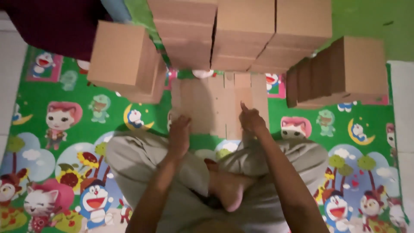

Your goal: Folding flat cardboard sheets into boxes and stacking them.

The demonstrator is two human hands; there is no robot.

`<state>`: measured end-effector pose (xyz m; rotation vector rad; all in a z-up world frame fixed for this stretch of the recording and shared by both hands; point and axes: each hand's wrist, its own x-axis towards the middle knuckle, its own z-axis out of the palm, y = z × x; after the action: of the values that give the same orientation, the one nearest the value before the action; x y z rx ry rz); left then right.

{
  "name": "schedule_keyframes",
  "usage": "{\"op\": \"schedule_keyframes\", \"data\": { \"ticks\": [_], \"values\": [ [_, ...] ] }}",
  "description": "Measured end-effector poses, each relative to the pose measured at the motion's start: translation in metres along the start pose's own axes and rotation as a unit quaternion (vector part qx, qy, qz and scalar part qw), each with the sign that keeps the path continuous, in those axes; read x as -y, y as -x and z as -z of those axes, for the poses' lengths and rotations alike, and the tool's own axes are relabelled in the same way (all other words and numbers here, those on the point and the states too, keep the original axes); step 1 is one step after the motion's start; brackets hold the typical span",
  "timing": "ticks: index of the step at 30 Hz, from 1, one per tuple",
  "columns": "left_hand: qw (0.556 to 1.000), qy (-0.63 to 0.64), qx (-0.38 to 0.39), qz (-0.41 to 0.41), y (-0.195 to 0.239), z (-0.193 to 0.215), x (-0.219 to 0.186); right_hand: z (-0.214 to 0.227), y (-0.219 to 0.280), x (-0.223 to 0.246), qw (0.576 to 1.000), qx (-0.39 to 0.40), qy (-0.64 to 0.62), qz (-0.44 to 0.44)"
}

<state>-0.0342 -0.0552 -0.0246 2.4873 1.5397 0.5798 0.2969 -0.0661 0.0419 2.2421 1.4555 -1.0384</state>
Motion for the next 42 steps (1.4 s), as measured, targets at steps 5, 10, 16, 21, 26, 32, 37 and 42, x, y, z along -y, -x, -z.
{"op": "schedule_keyframes", "data": {
  "ticks": [5,10,16,21,26,32,37,42],
  "values": [
    [0.987,0.047,0.114,0.103,-0.016,0.05,-0.037,-0.006,0.009,0.001,1.0,-0.026,-0.001,-0.002],
    [0.955,0.071,0.086,0.275,-0.041,0.042,-0.042,-0.008,0.008,0.0,0.999,-0.033,-0.028,-0.02],
    [0.85,0.327,0.123,0.395,-0.022,-0.075,0.045,-0.003,0.013,0.007,0.998,-0.022,-0.03,-0.043],
    [0.795,0.471,0.04,0.38,-0.042,-0.02,-0.029,0.003,0.017,0.009,0.999,-0.009,-0.033,-0.043],
    [0.816,0.475,0.014,0.328,-0.062,0.004,-0.125,0.0,0.009,0.005,0.999,-0.012,-0.028,-0.036],
    [0.905,0.322,-0.111,0.256,-0.067,-0.02,-0.198,0.026,0.051,0.024,0.995,-0.031,-0.084,-0.043],
    [0.961,0.191,-0.019,0.201,-0.059,-0.06,-0.213,0.06,0.099,0.059,0.99,-0.055,-0.114,-0.053],
    [0.968,0.18,0.04,0.173,-0.057,-0.031,-0.2,0.057,0.089,0.059,0.995,-0.064,-0.035,-0.061]
  ]
}}
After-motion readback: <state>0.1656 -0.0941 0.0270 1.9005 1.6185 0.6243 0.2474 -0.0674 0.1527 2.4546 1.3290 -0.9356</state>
